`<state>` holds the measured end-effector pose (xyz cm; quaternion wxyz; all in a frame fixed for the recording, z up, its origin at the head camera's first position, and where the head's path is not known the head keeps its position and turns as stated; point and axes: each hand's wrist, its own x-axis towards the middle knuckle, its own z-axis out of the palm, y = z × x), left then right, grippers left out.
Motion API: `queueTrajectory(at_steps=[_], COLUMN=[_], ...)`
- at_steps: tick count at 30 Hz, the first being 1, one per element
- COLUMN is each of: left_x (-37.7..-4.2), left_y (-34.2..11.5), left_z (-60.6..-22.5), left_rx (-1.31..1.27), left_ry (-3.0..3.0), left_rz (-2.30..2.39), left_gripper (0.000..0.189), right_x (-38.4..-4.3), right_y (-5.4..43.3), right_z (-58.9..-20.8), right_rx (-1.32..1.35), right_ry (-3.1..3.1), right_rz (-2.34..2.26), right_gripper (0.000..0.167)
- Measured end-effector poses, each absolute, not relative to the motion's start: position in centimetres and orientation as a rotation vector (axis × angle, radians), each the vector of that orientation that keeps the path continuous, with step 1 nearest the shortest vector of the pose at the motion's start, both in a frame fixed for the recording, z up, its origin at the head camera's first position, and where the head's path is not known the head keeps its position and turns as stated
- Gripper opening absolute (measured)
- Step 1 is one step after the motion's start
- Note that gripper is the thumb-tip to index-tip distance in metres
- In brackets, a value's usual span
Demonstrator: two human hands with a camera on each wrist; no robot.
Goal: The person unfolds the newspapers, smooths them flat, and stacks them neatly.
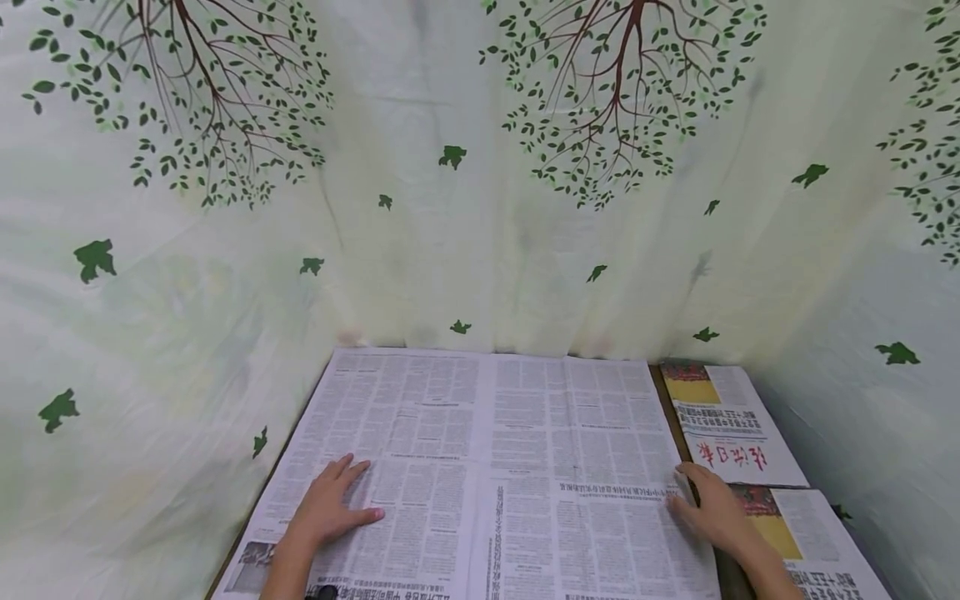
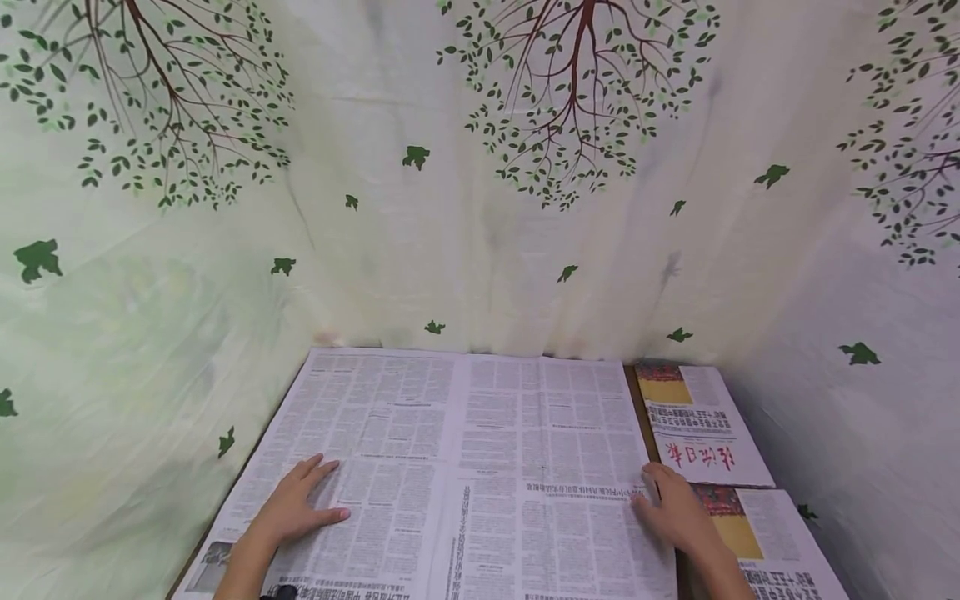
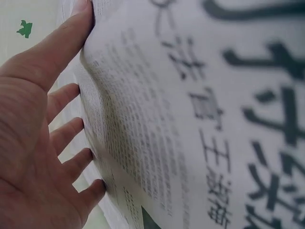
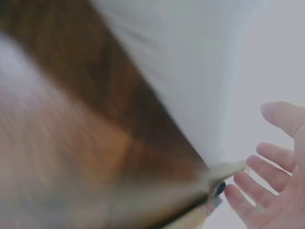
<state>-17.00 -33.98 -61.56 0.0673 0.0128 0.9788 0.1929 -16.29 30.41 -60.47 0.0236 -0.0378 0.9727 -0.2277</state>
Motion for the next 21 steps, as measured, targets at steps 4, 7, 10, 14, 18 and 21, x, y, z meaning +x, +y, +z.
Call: queueTrajectory(at_steps=[4,7,10,14,18,21], left_x=[-17.0,-17.0,-17.0,-17.1,-17.2,-17.2], left_y=[-33.9,-33.9,-33.9,-33.8,-33.6,-33.5], left_z=[-61.6,-61.6,-61.4,-61.4,-61.5,-61.7], left_rx=[0.032,0.028,0.023,0.000,-0.013,-0.006], left_ry=[2.961,2.966,2.964,2.947,2.938,2.944], left_rz=[0.605,0.617,0.614,0.618,0.626,0.634], left_gripper=[0.111,0.112,0.114,0.115,0.117,0.117], right_x=[-16.9,-17.6,-18.4,-19.1,-19.4,-19.5], right_y=[31.1,31.7,32.3,32.8,33.4,33.7], right_z=[-59.7,-59.3,-59.4,-59.5,-60.0,-60.9], right_rx=[-0.048,0.033,0.135,0.240,0.233,0.211], right_ry=[3.083,3.116,3.113,3.088,3.087,3.079], right_rz=[-0.683,-0.658,-0.666,-0.686,-0.696,-0.682], right_gripper=[0.057,0.054,0.054,0.055,0.058,0.063])
